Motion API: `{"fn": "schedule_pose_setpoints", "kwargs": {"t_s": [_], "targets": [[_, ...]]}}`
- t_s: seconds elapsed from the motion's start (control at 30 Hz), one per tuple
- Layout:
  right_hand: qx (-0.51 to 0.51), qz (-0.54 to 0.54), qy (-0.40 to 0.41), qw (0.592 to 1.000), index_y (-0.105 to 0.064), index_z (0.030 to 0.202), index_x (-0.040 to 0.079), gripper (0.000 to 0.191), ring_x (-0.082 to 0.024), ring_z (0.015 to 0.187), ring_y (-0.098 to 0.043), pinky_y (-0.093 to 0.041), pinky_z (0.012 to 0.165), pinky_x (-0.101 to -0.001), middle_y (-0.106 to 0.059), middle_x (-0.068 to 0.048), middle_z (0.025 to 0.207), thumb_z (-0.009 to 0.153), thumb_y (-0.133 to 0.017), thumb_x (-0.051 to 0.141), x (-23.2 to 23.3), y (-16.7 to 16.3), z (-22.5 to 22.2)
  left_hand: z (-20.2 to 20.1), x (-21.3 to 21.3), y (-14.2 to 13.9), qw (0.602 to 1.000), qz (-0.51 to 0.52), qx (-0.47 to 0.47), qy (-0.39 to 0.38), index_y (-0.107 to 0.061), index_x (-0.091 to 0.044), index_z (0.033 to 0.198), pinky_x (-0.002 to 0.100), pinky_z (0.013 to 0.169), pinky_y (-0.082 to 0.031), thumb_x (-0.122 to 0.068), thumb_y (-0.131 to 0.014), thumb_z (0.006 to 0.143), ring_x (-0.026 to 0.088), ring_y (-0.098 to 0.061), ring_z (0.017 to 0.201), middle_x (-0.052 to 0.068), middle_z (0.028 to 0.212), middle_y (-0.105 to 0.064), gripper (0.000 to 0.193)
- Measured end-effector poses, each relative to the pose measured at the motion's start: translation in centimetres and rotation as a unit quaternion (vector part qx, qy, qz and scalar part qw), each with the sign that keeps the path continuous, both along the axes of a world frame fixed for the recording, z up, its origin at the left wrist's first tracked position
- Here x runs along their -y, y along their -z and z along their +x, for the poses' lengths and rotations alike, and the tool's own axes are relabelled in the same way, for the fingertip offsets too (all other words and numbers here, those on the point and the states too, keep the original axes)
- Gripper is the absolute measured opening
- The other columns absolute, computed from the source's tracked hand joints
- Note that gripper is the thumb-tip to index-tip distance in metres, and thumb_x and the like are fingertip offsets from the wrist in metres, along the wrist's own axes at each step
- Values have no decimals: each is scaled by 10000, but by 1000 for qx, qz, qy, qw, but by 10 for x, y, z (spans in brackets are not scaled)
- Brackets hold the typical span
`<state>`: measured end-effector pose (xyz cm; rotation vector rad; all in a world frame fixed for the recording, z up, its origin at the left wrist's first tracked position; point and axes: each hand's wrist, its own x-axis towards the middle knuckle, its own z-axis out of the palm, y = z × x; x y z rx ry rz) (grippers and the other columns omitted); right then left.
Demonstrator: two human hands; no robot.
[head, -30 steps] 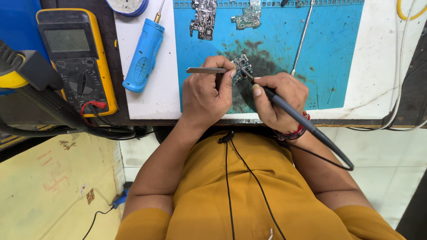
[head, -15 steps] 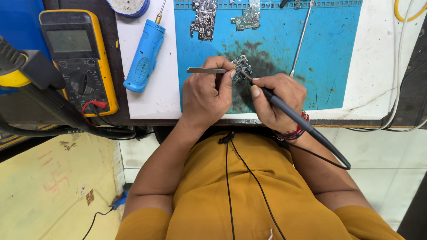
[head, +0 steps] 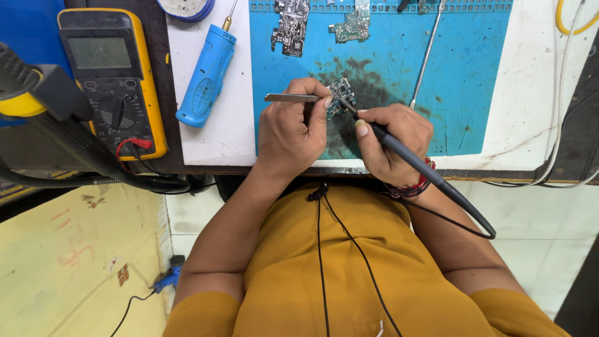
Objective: The person solders components on a small circuit board at a repair workbench, holding the board with tweezers in one hand and a soldering iron in the other, repositioning the board and working on different points across its surface. A multimeter, hot air tool, and other boards sit on the bench nearby.
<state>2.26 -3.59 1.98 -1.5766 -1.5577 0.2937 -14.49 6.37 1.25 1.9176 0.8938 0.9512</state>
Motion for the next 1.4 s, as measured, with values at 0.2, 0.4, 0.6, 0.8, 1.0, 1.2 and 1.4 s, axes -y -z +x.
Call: {"fn": "schedule_pose_setpoints", "kwargs": {"t_s": [0.2, 0.4, 0.6, 0.8, 1.0, 1.2, 1.4], "targets": [[12, 6, -24, 1000, -671, 1015, 9, 80, -264, 664, -628, -469, 633, -360, -652, -112, 787, 960, -727, 22, -1, -1, -1, -3, 0, -3, 1000, -15, -16, -5, -604, -68, 1047, 351, 637, -523, -31, -702, 986, 210, -688, 700, 45, 847, -688, 121], [8, 3, -6, 1000, -668, 1031, 15, 72, -263, 692, -639, -473, 602, -332, -673, -125, 842, 981, -718, 26, 1, 0, -1, -2, 0, -4, 1000, -11, -8, -4, -597, -68, 1050, 352, 653, -528, -23, -698, 985, 216, -693, 718, 55, 873, -698, 128], [12, 0, -10, 1000, -673, 1021, 14, 70, -265, 680, -639, -471, 596, -339, -658, -114, 808, 970, -720, 22, 0, 0, 0, -1, -1, -3, 1000, -5, -3, -2, -589, -68, 1058, 348, 655, -534, -19, -696, 988, 214, -701, 730, 58, 886, -701, 138], [8, 10, -33, 999, -656, 1025, 13, 77, -264, 694, -646, -485, 609, -336, -692, -126, 857, 980, -717, 29, -2, 0, 1, -1, -2, -3, 1000, -8, -8, 0, -588, -64, 1063, 349, 642, -527, -14, -695, 988, 205, -694, 706, 50, 861, -694, 140], [8, 2, -4, 1000, -668, 1002, 8, 69, -266, 671, -639, -473, 589, -336, -674, -125, 825, 967, -725, 26, -1, -1, 0, 0, -2, -3, 1000, -5, -6, 0, -590, -64, 1052, 348, 641, -531, -19, -698, 990, 208, -696, 715, 47, 877, -693, 132], [13, 7, -4, 1000, -666, 1023, 13, 65, -276, 731, -661, -498, 636, -339, -691, -132, 875, 990, -718, 34, 0, -4, -1, -1, 0, -4, 1000, 9, -7, 0, -584, -53, 1052, 368, 670, -529, -14, -689, 993, 233, -688, 739, 59, 949, -693, 127], [10, -5, -15, 1000, -678, 1004, 12, 62, -275, 703, -657, -497, 663, -364, -655, -112, 804, 968, -723, 35, 7, -8, -3, -2, 6, -7, 1000, 5, -5, -4, -591, -62, 1049, 373, 650, -522, -30, -689, 994, 233, -685, 713, 61, 902, -687, 117]]}}
